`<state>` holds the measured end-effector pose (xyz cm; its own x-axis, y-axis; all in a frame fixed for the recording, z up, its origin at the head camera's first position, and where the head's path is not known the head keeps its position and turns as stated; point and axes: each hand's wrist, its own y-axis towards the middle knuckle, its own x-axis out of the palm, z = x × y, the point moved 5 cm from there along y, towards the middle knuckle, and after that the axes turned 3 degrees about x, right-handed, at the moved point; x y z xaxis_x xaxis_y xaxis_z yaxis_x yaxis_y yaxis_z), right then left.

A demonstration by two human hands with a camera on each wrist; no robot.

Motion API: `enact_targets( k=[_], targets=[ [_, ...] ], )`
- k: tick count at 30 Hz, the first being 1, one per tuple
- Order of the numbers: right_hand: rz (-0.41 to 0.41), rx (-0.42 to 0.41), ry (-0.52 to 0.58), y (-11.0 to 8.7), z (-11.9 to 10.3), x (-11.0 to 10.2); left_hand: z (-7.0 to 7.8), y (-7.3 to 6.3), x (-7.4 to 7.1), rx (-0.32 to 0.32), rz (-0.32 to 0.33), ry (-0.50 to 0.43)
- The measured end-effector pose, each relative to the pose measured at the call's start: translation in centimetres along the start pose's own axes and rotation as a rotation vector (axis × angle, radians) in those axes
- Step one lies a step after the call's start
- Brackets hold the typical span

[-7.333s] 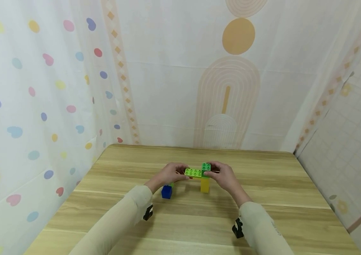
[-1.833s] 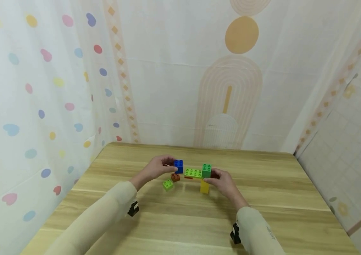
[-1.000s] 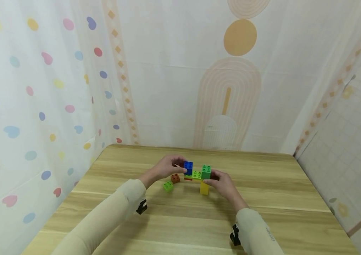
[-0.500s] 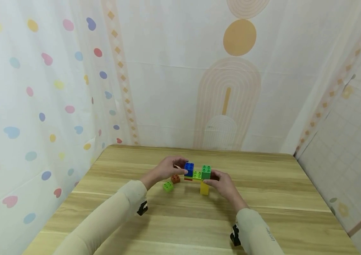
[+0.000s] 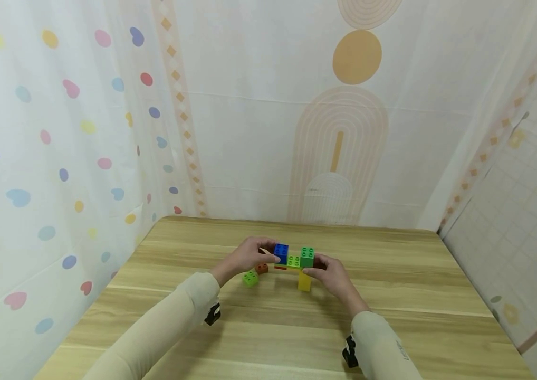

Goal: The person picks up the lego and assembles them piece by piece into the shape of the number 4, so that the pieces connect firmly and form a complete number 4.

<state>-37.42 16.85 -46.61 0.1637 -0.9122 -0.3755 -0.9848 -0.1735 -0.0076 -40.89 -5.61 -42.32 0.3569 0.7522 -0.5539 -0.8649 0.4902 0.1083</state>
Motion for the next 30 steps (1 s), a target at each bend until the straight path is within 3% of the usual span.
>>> enact_targets(
  k=[17,30],
  targets=[
    [0.001,0.004,-0.008,0.26,0.27,-0.03,-0.1,-0.06,-0.03,-0.023,0.015,-0.026],
    [0.004,0.006,-0.016,0.11,0.16,0.03,-0.17,-0.08,-0.02,-0.017,0.015,0.016]
  ],
)
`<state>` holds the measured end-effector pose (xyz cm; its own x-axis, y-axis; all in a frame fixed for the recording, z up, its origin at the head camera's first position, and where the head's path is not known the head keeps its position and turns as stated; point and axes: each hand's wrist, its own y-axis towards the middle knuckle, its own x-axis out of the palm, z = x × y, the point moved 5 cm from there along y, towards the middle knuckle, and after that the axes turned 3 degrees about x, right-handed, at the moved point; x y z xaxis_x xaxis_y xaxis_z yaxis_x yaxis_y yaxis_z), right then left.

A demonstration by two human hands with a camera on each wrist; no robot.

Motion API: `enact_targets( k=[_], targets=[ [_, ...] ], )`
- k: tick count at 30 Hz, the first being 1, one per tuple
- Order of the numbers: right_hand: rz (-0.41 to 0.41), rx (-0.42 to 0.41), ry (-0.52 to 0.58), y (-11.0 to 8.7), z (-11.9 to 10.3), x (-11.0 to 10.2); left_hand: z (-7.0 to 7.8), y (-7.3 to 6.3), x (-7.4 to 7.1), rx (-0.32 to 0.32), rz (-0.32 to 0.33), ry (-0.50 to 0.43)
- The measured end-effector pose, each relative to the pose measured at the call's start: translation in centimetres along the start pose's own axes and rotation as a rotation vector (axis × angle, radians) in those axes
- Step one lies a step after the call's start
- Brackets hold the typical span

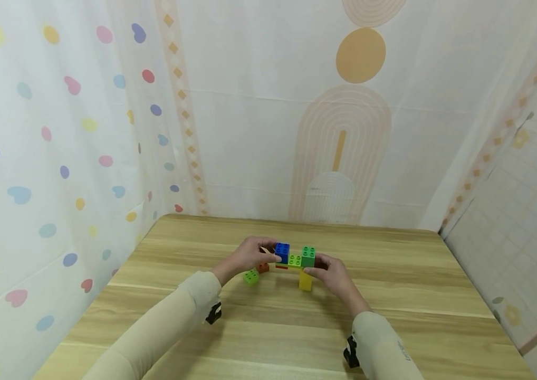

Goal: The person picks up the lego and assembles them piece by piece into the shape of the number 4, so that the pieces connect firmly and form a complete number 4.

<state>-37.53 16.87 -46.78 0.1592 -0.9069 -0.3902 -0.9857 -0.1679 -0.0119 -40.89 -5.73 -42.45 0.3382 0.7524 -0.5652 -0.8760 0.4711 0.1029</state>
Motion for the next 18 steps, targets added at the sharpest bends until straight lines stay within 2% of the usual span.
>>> enact_targets(
  k=[18],
  targets=[
    [0.002,0.009,0.011,0.02,-0.01,0.07,0.22,0.17,-0.1,0.002,-0.015,0.03]
  ],
)
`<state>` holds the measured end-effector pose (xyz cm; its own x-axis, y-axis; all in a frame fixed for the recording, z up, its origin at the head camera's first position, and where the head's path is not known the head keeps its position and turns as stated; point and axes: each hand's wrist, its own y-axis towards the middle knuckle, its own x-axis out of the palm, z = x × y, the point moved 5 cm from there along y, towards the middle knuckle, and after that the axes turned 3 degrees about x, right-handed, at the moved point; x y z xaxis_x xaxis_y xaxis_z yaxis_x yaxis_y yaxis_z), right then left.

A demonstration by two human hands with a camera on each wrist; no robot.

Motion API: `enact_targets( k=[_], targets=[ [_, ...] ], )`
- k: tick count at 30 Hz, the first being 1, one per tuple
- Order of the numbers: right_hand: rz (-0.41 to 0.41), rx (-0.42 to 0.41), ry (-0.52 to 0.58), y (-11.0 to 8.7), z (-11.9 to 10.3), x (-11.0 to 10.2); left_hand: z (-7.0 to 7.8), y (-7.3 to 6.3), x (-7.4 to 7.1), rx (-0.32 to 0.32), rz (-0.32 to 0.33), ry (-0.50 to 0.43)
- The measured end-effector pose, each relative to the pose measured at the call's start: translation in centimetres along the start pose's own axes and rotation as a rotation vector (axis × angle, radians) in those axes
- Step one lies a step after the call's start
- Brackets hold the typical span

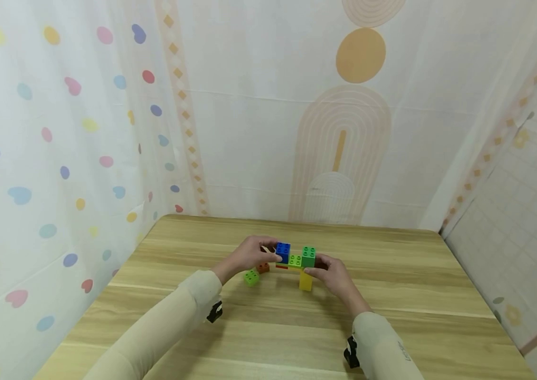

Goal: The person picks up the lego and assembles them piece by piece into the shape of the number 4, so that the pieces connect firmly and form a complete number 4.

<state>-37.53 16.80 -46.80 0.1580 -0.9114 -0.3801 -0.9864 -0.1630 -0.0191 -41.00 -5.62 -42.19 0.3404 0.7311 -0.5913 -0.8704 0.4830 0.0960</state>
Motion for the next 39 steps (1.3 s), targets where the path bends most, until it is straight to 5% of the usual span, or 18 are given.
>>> enact_targets(
  k=[39],
  targets=[
    [0.023,-0.002,0.012,-0.01,0.16,0.18,-0.19,-0.46,0.27,0.013,0.06,-0.038]
  ],
)
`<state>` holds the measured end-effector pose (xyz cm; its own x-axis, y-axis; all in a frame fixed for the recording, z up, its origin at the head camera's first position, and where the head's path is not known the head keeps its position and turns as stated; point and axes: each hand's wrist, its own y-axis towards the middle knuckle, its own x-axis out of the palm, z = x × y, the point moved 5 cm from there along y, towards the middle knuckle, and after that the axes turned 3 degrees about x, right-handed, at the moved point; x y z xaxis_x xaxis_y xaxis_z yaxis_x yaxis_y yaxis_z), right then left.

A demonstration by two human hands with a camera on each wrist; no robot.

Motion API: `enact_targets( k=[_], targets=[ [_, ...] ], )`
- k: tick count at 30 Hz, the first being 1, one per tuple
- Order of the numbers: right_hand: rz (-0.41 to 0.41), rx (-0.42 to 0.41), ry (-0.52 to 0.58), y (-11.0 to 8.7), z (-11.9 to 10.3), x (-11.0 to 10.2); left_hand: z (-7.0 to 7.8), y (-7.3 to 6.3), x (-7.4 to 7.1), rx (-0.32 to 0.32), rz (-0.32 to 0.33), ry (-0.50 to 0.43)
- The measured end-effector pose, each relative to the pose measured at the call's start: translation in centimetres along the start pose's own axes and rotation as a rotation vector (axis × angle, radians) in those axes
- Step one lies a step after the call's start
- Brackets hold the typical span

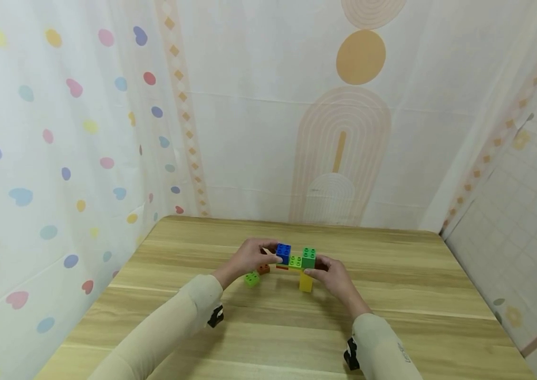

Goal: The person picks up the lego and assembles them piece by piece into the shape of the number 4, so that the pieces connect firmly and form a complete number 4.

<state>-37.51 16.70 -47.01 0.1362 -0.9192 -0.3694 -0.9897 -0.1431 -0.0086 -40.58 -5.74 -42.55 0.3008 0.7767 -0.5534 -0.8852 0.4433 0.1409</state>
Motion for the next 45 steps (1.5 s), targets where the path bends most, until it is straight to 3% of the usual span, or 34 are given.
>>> enact_targets(
  k=[32,39,45],
  targets=[
    [0.014,0.009,-0.025,-0.1,-0.1,-0.1,0.1,0.2,0.1,0.007,-0.001,0.03],
    [0.01,0.003,-0.038,0.0,-0.1,-0.1,-0.5,0.1,0.4,0.009,-0.015,-0.017],
    [0.004,0.002,-0.032,-0.1,-0.2,-0.1,-1.7,-0.3,0.8,-0.035,-0.031,-0.038]
  ],
)
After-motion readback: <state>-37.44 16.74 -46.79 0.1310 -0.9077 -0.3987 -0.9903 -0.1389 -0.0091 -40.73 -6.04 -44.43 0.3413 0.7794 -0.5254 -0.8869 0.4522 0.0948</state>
